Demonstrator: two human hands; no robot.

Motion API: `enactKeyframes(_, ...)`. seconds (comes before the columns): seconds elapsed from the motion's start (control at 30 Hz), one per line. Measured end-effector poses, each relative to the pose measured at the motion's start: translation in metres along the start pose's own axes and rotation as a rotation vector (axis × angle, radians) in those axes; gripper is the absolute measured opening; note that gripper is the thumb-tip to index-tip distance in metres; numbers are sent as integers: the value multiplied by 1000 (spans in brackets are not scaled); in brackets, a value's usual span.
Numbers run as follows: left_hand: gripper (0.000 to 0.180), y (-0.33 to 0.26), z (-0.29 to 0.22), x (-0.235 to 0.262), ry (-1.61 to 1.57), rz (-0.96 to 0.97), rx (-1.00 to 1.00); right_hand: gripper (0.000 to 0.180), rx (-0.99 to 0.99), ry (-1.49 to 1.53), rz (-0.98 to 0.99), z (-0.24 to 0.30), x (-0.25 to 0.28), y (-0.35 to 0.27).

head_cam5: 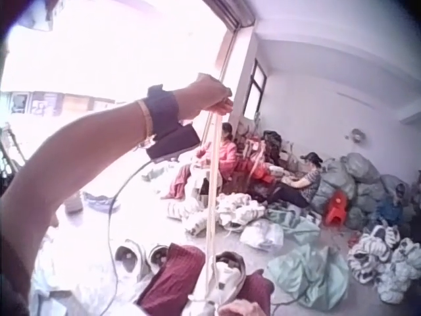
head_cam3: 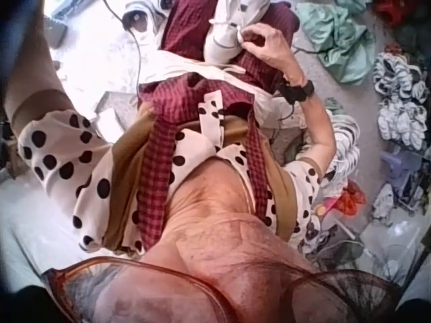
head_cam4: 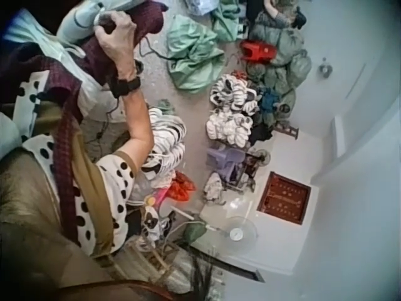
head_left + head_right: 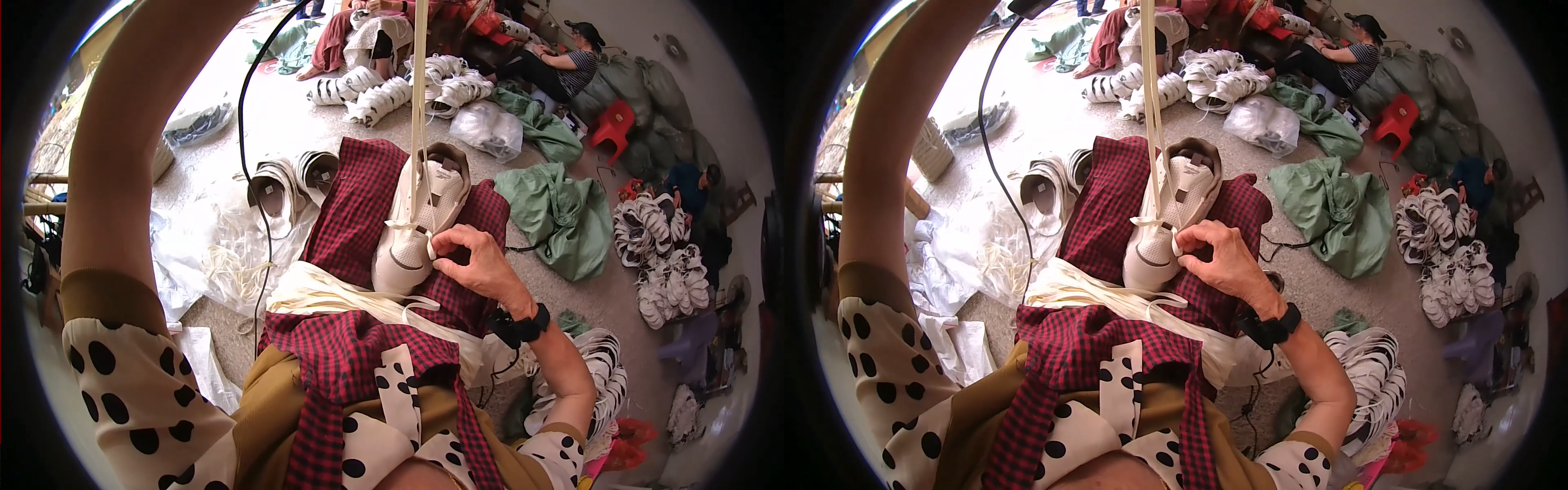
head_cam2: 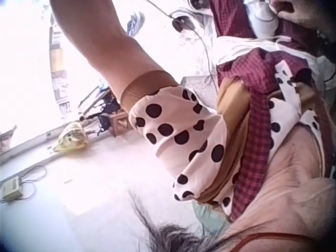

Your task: Threading and lacing white sneakers in a factory workshop environment.

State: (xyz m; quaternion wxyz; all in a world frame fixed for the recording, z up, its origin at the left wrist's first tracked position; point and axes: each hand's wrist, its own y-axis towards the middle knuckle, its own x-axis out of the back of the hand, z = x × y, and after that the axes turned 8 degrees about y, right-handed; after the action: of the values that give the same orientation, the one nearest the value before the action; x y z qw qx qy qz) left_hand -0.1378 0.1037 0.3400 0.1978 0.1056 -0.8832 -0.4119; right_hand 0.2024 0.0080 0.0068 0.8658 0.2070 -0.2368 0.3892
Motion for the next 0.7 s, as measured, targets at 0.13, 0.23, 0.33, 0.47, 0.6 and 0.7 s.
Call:
enactKeyframes(0.13, 22, -9, 3, 16, 8, -2, 21, 20, 53, -141, 60, 3, -11, 1)
enactKeyframes(0.23, 22, -17, -13, -6, 172, -160, 129, 15, 143, -268, 11, -1, -14, -4)
enactKeyframes(0.33, 22, -24, -18, 2, 129, -131, 98, 10, 290, -151, -147, 4, -14, 0)
enactKeyframes(0.47, 23, -27, -21, -2, 165, -167, 54, 8, 212, -165, -249, 5, -17, 5)
enactKeyframes(0.6, 23, -26, -22, -6, 231, -219, 2, 11, 29, -278, -432, -7, -16, 0)
enactKeyframes(0.7, 23, -25, -19, -2, 224, -183, -39, 23, -43, -283, -392, -21, -19, -13)
